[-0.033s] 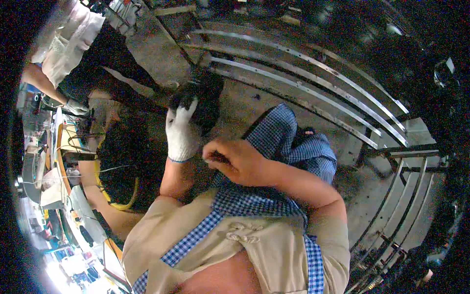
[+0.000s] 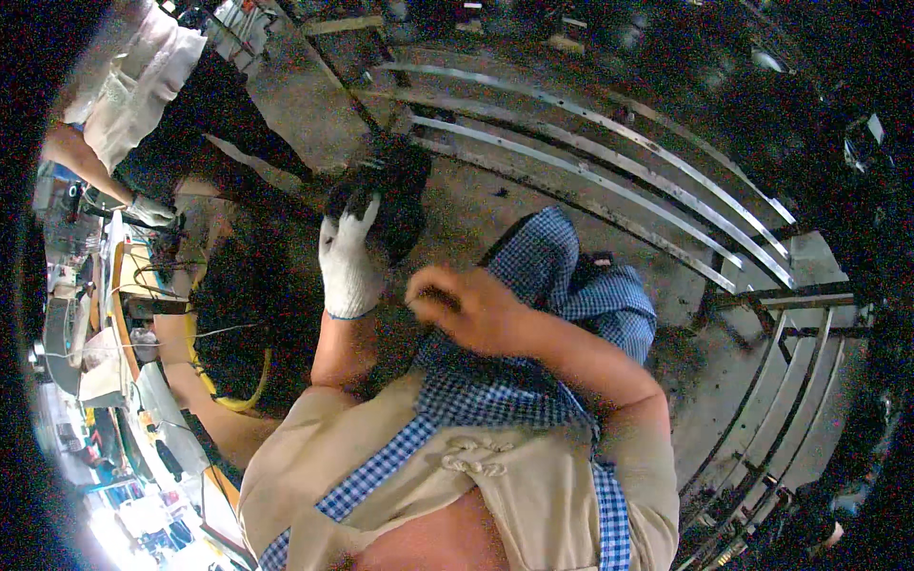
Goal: The person uses a small metal tool to scrape and clean the soles and edges of black shoes. They pick up shoes from a metal rack, perform the cleaning action, and place the shoes back on the rack. The process is repeated for multiple shoes throughout the video.
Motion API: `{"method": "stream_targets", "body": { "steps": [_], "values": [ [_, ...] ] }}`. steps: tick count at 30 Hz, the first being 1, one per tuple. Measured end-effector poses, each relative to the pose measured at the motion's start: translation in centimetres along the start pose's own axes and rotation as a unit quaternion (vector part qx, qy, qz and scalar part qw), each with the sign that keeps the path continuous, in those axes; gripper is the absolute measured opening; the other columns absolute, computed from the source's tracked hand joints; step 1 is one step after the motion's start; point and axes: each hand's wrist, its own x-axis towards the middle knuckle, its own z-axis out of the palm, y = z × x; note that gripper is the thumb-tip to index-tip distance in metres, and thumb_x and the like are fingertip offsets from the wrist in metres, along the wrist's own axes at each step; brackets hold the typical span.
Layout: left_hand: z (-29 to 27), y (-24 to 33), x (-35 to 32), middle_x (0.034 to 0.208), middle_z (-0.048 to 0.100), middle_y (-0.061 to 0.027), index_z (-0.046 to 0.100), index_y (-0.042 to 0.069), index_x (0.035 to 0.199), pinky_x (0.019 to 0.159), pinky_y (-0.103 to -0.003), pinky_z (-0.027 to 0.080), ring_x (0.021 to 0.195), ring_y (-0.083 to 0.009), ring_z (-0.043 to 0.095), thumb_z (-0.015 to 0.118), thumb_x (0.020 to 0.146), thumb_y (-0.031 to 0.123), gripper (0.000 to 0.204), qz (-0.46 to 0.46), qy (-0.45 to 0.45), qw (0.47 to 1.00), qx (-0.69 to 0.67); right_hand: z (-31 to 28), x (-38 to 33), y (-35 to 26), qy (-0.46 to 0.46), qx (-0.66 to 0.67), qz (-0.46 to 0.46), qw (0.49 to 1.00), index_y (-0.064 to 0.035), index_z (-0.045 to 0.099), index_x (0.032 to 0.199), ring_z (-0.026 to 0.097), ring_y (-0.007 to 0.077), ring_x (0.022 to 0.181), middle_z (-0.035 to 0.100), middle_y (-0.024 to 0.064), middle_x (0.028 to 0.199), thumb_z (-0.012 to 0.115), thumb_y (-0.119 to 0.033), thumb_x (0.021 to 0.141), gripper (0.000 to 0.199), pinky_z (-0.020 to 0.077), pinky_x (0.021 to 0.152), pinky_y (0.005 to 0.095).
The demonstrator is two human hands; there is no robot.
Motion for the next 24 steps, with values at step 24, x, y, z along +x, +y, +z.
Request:
{"method": "stream_targets", "body": {
  "steps": [24],
  "values": [
    [-2.4,-2.2,2.5,0.142,0.037,-0.0120,0.026,0.011,0.145,0.102,-0.041,0.041,0.126,-0.0274,0.043,0.069,0.079,0.003,0.079,-0.196,0.303,0.717,-0.596,0.0,-2.8,16.6,0.085,0.665,0.139,0.729,-0.0056,0.044,0.136,0.051,0.0331,0.122,0.049,0.0150,0.137,0.057,-0.035,0.088,0.058,0.0394,0.106,0.0475]
  ]
}}
